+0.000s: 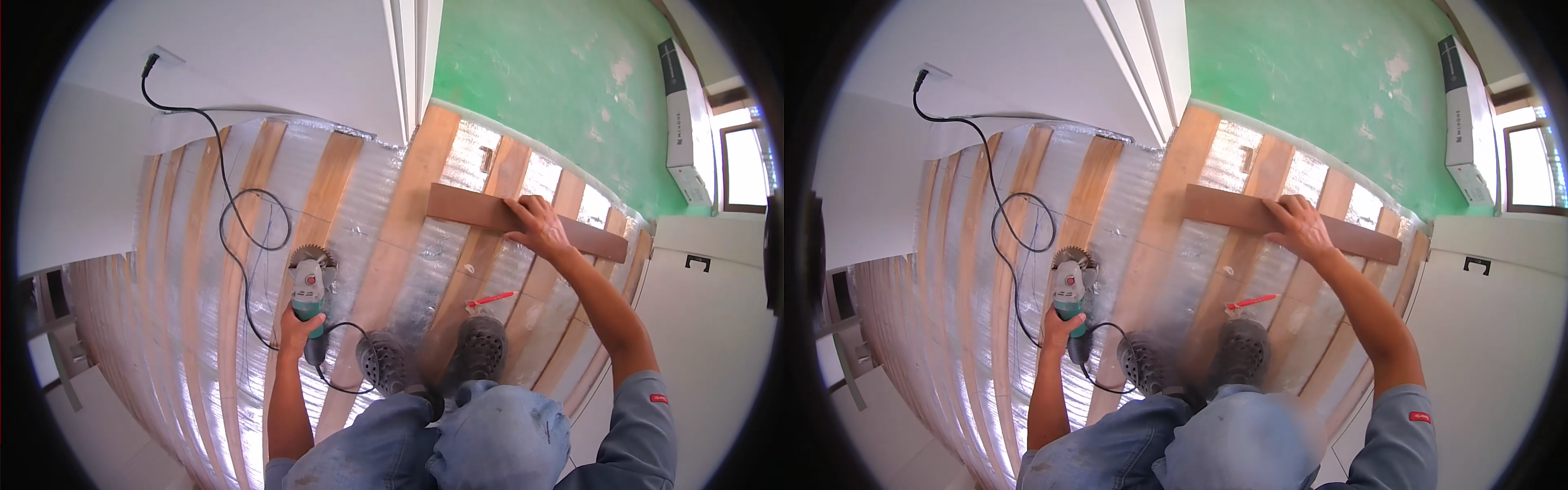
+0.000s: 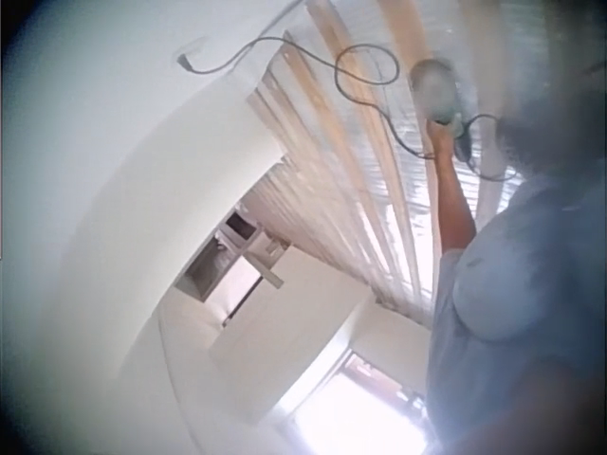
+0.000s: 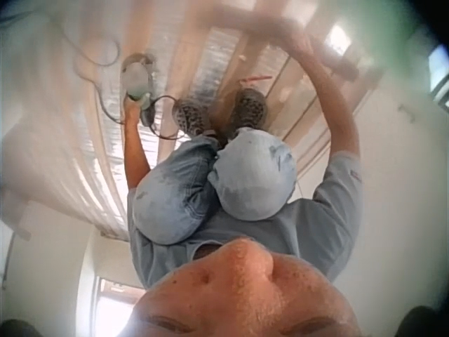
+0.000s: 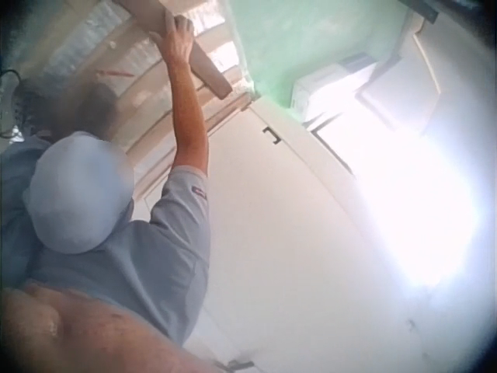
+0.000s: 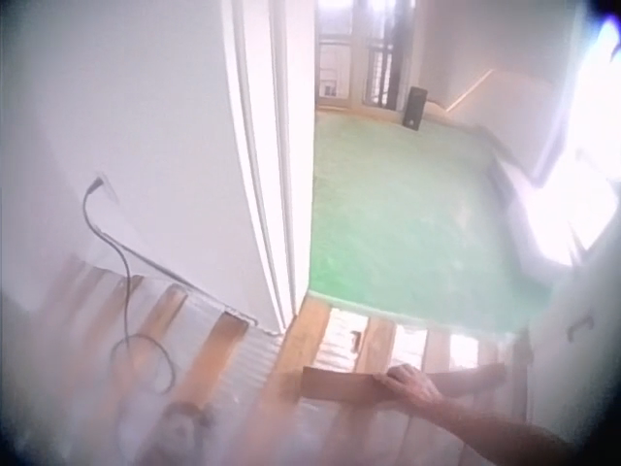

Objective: The person plugs in an angle grinder and uses it to cut along the edge of a wall on a floor covered with foil-backed insulation and wooden planks. They then place a plank on the floor, mark it with a red pencil, and continue cutting along the wall base.

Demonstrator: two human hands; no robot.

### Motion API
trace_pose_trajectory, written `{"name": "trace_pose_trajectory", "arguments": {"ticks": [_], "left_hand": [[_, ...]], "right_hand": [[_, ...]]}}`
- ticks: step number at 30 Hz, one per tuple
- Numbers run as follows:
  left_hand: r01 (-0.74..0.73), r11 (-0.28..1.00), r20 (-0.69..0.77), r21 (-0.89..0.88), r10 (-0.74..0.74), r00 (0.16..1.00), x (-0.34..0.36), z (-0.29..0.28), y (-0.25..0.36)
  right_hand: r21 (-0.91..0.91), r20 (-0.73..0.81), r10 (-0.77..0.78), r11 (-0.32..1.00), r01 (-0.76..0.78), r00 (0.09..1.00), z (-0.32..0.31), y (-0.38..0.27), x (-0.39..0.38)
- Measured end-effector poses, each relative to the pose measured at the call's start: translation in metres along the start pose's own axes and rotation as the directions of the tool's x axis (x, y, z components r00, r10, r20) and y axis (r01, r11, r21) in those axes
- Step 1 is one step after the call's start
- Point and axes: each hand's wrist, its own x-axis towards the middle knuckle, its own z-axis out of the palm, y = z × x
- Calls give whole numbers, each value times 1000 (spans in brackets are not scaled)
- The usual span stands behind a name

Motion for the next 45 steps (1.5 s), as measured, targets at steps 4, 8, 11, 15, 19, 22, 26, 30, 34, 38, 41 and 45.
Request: {"name": "trace_pose_trajectory", "arguments": {"ticks": [4, 8, 11, 15, 19, 22, 26, 30, 34, 38, 41, 45], "left_hand": [[-14, 999, -16, 31, 15, 1000, -3, 4, 0], [-21, 999, -5, -36, 21, 1000, -3, 4, -5], [-36, 999, -39, 0, 36, 999, 0, 12, -5], [-39, 998, -51, 39, 41, 998, -3, 11, -5], [-52, 997, -48, 62, 55, 997, 0, 7, -10], [-54, 997, -44, 57, 57, 997, 0, 8, -9], [-48, 997, -37, 56, 50, 998, -1, 11, -5], [-12, 998, -45, 70, 15, 999, -3, 9, -6], [2, 999, -32, 39, -1, 999, -3, 10, -2], [-24, 1000, -34, 19, 25, 999, -1, 20, 5], [-22, 1000, -29, 19, 23, 999, -2, 12, -2], [-12, 999, -53, 46, 14, 999, -5, 12, -2]], "right_hand": [[44, -157, -64, 996, 72, 986, 61, -36, 42], [43, -255, -60, 996, 73, 965, 76, -53, 75], [32, -299, -20, 999, 31, 954, 82, -45, 98], [21, -295, 4, 1000, 2, 956, 81, -46, 113], [12, -306, -9, 1000, 13, 952, 82, -45, 116], [-9, -313, -12, 1000, 9, 950, 74, -33, 131], [1, -299, -48, 999, 50, 953, 67, -23, 136], [26, -315, -13, 999, 22, 949, 79, -34, 122], [18, -302, -18, 1000, 25, 953, 74, -33, 122], [3, -303, -55, 998, 59, 951, 57, -12, 129], [3, -292, -62, 998, 66, 954, 64, -23, 110], [-12, -325, -13, 1000, 9, 946, 76, -31, 71]]}}
